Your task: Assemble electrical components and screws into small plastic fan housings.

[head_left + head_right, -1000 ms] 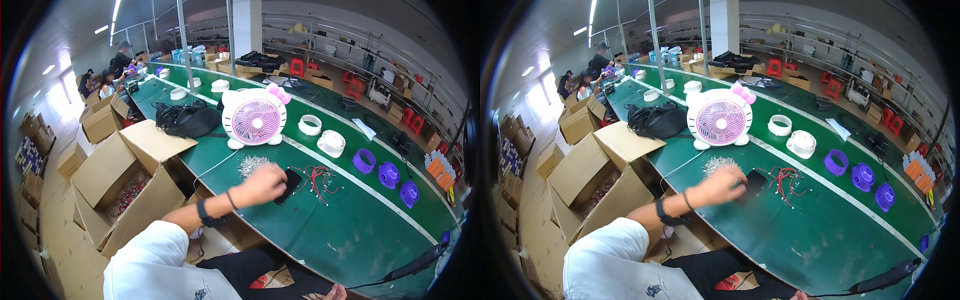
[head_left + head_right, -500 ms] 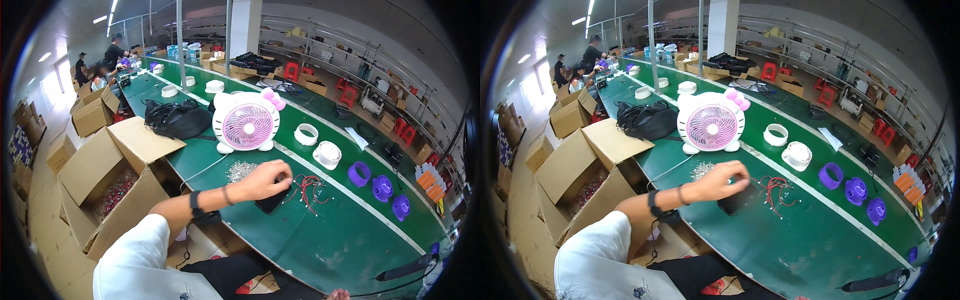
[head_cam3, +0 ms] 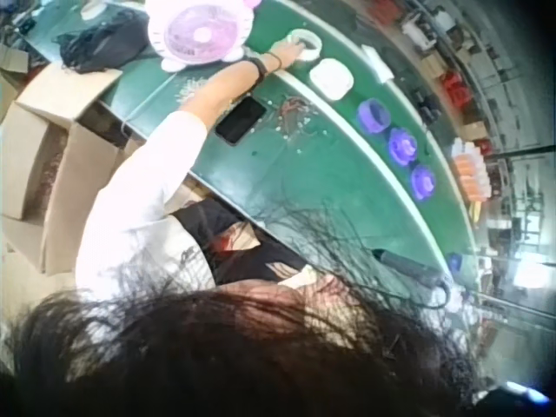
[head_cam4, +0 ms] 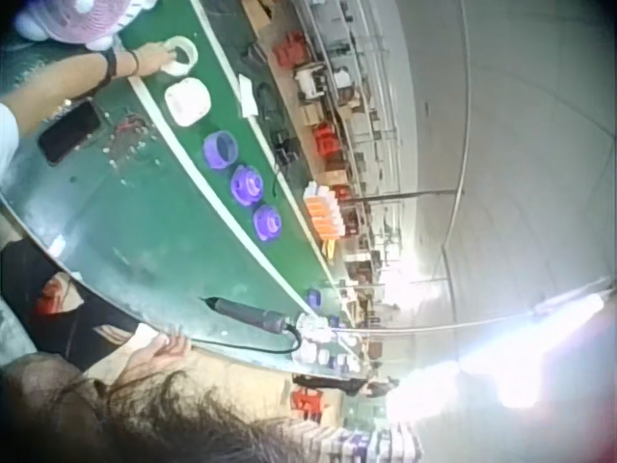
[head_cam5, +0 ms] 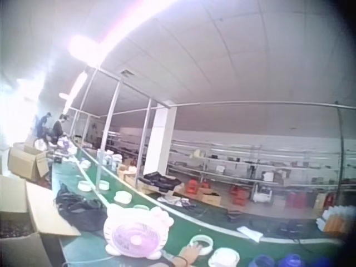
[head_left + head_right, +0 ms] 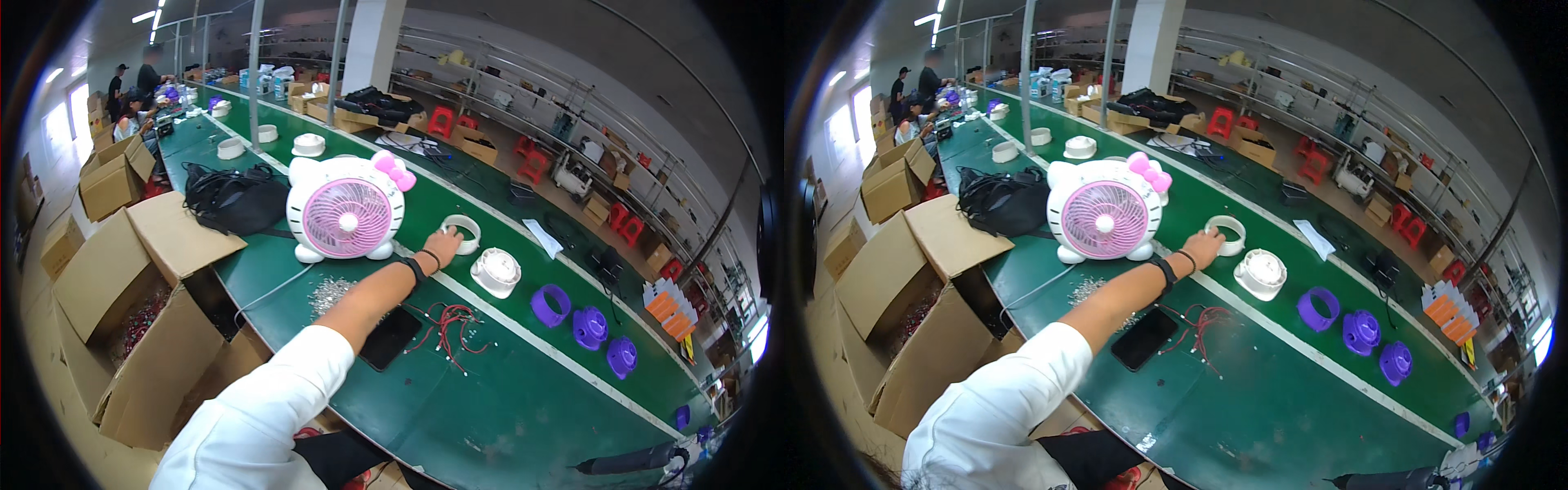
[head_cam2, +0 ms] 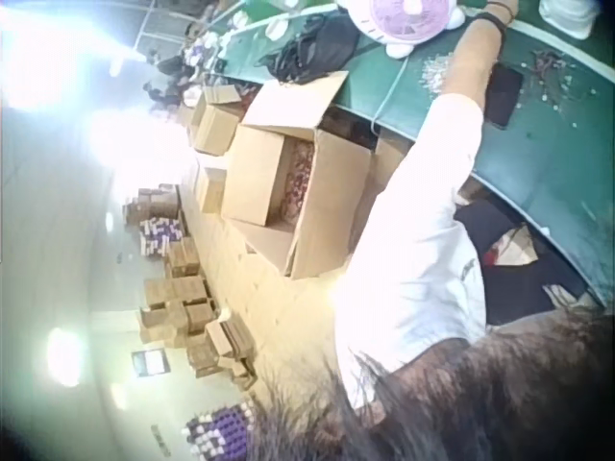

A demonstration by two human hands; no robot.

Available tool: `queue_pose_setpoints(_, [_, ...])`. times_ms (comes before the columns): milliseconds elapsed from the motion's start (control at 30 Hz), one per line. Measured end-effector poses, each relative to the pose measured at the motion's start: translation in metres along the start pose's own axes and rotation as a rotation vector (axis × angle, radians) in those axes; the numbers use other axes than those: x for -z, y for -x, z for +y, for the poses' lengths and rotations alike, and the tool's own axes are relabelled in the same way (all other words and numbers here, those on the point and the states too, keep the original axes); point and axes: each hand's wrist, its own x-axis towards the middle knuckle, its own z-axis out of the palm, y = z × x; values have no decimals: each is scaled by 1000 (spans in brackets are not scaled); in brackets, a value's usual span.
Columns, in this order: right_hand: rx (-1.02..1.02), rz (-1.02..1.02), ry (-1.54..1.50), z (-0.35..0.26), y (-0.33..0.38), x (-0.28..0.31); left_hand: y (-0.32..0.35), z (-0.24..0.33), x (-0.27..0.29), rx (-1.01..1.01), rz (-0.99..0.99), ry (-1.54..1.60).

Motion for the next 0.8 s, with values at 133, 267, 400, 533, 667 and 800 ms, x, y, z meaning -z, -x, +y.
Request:
queue_pose_setpoints(133, [1714,-475,-288,70,-131,-14,3,13,3,41,-7,52])
queue_pose_setpoints(267, [1471,-172,7,130,-144,5,23,5,10,183,-36,94])
queue_pose_setpoints(400, [1136,72,236,132,-119,23,63,-1,73,55,14,214])
queue_pose_setpoints(533, [453,326,-30,-22,-114,-1,125,56,140,-556,-33,516])
queue_pose_setpoints(667, [360,67,-221,-64,-150,-11,211,97,166,-1007,-455,499])
queue_pose_setpoints(800, [165,-44,-375,-69,-163,-4,252,115,147,-1285,-572,465])
